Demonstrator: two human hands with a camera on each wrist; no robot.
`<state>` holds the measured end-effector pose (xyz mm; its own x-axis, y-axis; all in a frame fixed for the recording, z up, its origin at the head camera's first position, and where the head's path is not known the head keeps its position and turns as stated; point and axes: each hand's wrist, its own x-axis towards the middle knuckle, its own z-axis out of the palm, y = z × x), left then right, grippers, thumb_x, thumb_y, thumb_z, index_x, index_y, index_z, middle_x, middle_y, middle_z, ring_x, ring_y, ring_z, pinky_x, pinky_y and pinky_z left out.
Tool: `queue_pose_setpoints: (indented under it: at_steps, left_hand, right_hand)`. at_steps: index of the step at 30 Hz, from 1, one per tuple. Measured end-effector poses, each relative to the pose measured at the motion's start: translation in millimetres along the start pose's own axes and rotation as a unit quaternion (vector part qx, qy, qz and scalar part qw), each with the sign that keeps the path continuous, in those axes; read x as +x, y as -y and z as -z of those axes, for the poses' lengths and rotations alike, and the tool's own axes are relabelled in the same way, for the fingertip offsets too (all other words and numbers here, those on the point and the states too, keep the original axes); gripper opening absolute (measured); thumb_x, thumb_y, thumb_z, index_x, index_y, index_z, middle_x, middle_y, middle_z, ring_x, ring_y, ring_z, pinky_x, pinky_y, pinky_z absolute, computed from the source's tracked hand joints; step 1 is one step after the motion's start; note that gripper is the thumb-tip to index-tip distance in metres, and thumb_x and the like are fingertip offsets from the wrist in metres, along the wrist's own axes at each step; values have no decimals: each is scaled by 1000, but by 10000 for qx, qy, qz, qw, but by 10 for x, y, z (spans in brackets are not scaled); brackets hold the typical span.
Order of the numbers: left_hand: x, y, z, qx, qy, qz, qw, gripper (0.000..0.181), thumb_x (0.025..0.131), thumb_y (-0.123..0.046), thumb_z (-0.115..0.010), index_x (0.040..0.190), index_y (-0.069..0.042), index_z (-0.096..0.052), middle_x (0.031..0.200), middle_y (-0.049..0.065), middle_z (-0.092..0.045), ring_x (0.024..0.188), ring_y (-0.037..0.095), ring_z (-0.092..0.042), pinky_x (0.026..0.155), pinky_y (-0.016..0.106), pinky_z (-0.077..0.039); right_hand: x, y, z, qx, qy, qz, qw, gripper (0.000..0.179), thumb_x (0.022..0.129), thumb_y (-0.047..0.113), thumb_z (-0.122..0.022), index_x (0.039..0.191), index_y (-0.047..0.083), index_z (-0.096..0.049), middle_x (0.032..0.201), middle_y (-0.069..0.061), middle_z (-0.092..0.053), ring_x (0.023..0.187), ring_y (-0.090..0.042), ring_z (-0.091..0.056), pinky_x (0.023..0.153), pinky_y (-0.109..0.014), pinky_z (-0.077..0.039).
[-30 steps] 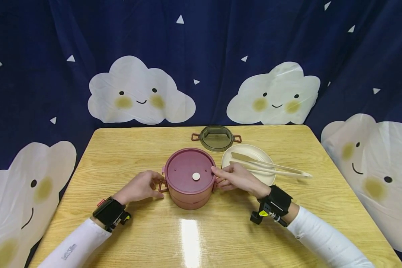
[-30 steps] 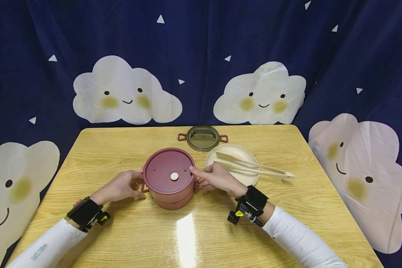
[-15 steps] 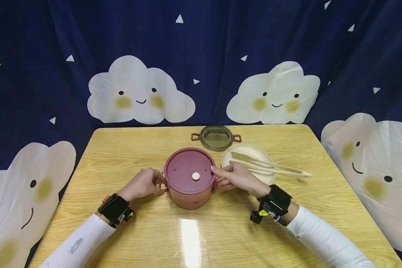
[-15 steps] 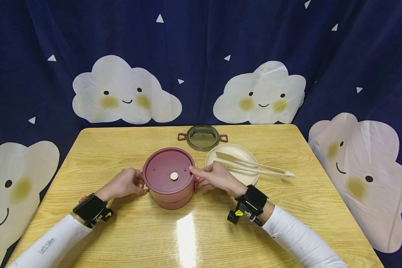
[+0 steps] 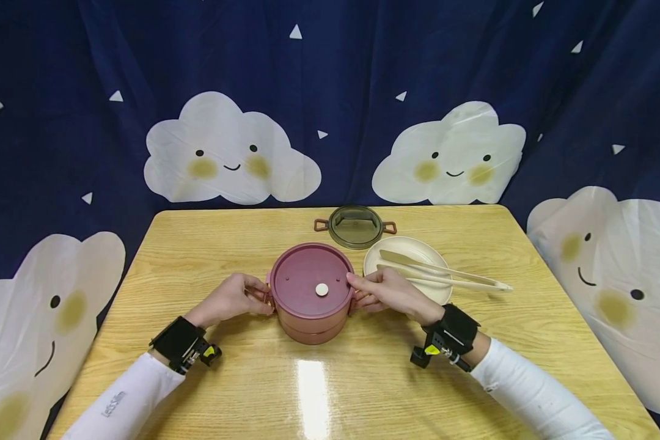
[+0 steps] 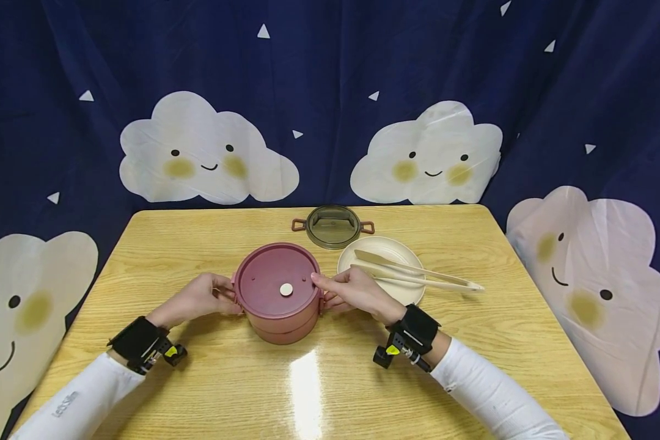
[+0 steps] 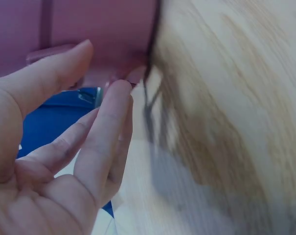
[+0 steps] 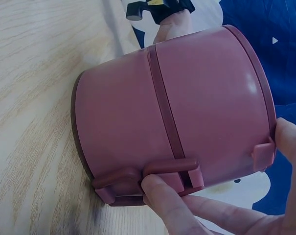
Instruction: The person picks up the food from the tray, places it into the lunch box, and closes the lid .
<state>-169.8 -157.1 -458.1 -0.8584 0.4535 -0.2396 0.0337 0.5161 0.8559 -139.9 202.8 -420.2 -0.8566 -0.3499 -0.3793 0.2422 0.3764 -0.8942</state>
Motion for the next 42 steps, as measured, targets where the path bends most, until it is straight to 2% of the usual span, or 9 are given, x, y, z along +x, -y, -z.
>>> queue_pose_setpoints:
  at_steps: [6,15,23,31,36,38,42]
  left_hand:
    - [-61,-42,22,-304,62,106,9995,50,84,-13,-88,126,7,-71,114,19,-78,99,18,-74,86,28,-56]
    - [-85,-30,32,-886,347,44,9955,45,88,-17,-86,126,4,-72,118,17,-79,103,14,-74,93,23,-54]
    - [-116,-32,37,-1313,609,-28,9895,47,91,-15,-84,129,7,-69,122,21,-77,104,12,-73,91,21,-56]
    - [-136,-38,37,-1469,625,-33,9872,52,93,-13,-81,135,11,-64,125,25,-74,103,13,-75,92,25,-60]
    - [-211,-77,66,-1553,540,10,9864,63,94,-17,-81,143,13,-55,131,26,-71,107,14,-74,92,25,-60]
    - [-247,-101,84,-1590,479,39,9861,65,94,-18,-80,145,12,-53,132,24,-71,110,15,-73,92,24,-59]
    - [-306,-151,122,-1787,429,5,9830,63,99,-20,-75,148,10,-51,131,22,-71,116,25,-74,96,29,-60]
  right_hand:
    - [-5,8,2,53,-1,-6,10000,61,104,52,-62,119,-6,-73,110,-22,-80,103,-28,-79,96,-49,-61]
    - [-17,12,-6,40,-11,-17,10000,60,104,52,-62,121,-5,-73,112,-21,-79,103,-27,-79,96,-49,-61]
    - [-6,1,-6,65,-17,7,10000,60,103,52,-62,120,-5,-73,111,-21,-80,102,-26,-79,96,-48,-61]
    - [0,-6,7,84,0,7,10000,59,103,51,-63,118,-5,-73,109,-22,-80,102,-29,-79,96,-48,-61]
    - [-8,34,36,54,13,26,10000,60,103,51,-65,123,-5,-72,114,-20,-79,107,-32,-78,97,-47,-60]
    - [-17,66,64,-56,-22,65,10000,59,103,49,-66,124,-5,-72,116,-18,-78,109,-33,-77,97,-47,-60]
    - [-30,151,150,-571,-131,165,9981,54,102,47,-67,124,-1,-73,117,-17,-77,107,-31,-76,95,-44,-62]
